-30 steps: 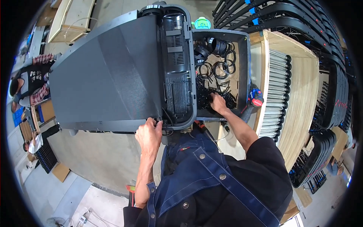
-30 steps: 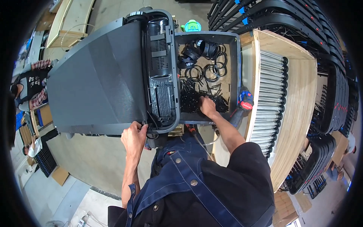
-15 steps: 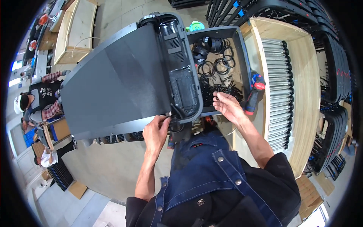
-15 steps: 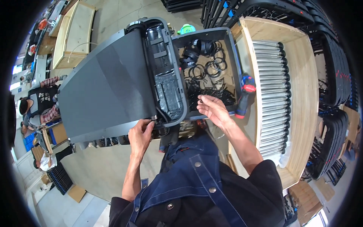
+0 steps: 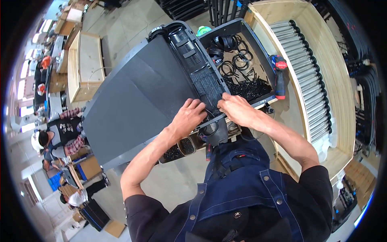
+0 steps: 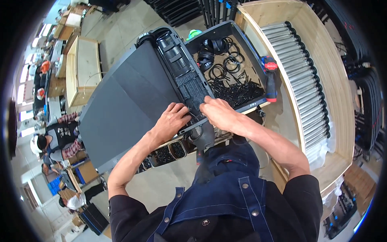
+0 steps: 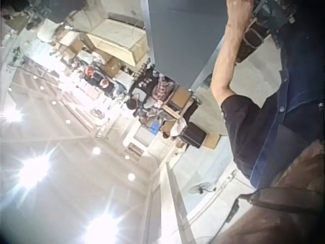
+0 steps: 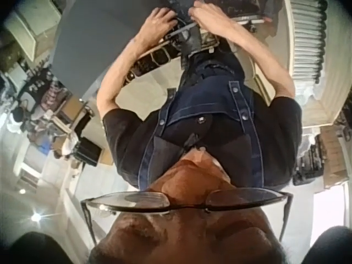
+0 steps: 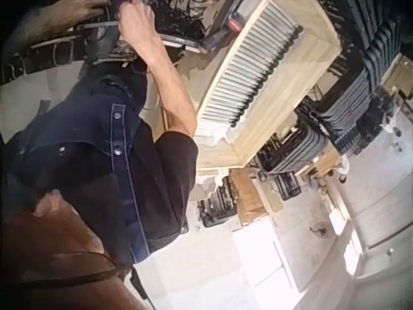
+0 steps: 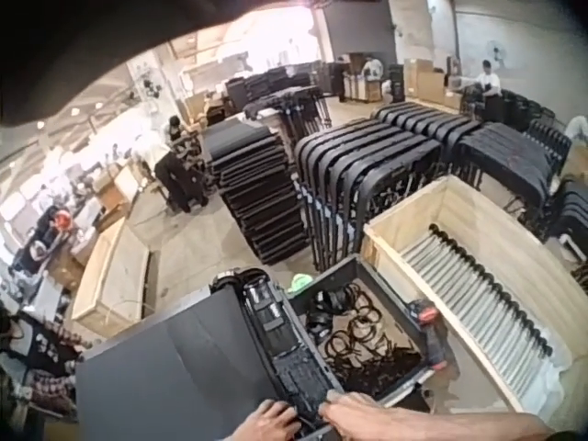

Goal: Assembling components of a treadmill on a factory floor.

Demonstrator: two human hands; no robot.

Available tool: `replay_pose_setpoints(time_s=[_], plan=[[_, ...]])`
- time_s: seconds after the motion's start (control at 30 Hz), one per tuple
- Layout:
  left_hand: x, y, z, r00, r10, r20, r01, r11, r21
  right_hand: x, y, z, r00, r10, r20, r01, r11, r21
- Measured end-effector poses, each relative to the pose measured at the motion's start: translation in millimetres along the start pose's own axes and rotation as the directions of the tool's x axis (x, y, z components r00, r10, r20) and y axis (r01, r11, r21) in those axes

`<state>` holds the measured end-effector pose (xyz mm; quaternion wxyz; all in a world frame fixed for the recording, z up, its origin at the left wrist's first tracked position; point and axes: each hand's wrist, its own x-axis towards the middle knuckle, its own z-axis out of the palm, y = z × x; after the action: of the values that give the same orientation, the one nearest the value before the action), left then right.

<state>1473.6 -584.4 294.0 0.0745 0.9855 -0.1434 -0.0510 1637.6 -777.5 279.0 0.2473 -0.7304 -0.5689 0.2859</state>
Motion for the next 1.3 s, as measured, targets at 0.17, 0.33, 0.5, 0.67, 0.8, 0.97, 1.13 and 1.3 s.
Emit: replay_pose_setpoints(time_s=[0.17, 0.33, 0.5, 0.67, 0.8, 0.97, 1.13, 1.3], plan=[[12.5, -24.7, 4.9, 0.968, 0.197, 0.153, -0.197, 0.980, -0.015, 9.7, -2.6, 24.6, 0.996, -0.059, -0.062, 0.054, 0.995, -0.086], [22.9, -35.5, 3.4, 0.902, 0.274, 0.334, -0.245, 0.961, -0.128, 13.6, 1.1, 25.6, 1.000, 0.005, 0.022, -0.006, 0.999, 0.032], [29.3, -45.8, 0.4, 0.883, 0.317, 0.347, -0.213, 0.928, -0.307, 15.5, -10.3, 39.9, 1.000, 0.017, 0.017, -0.018, 0.999, 0.037], [45.6, -54.3, -5.3, 0.812, 0.328, 0.483, -0.162, 0.921, -0.354, 9.7, -18.9, 51.1, 0.992, 0.041, -0.118, -0.034, 0.998, 0.056], [49.1, -53.5, -2.4, 0.766, 0.315, 0.560, -0.120, 0.926, -0.357, 4.8, -23.5, 53.0, 0.991, -0.037, -0.128, 0.038, 0.999, 0.012], [67.9, -51.3, -9.5, 0.655, 0.330, 0.679, -0.126, 0.935, -0.333, -0.7, -17.6, 50.6, 0.994, -0.038, -0.106, 0.038, 0.999, 0.000], [60.9, -51.3, 3.6, 0.710, 0.299, 0.637, -0.078, 0.933, -0.352, -34.2, -29.1, 40.2, 0.993, -0.028, -0.115, 0.037, 0.996, 0.077], [48.5, -51.0, -1.2, 0.751, 0.258, 0.608, -0.060, 0.943, -0.327, -68.6, 56.1, 24.9, 0.601, 0.367, -0.710, -0.122, 0.920, 0.373]])
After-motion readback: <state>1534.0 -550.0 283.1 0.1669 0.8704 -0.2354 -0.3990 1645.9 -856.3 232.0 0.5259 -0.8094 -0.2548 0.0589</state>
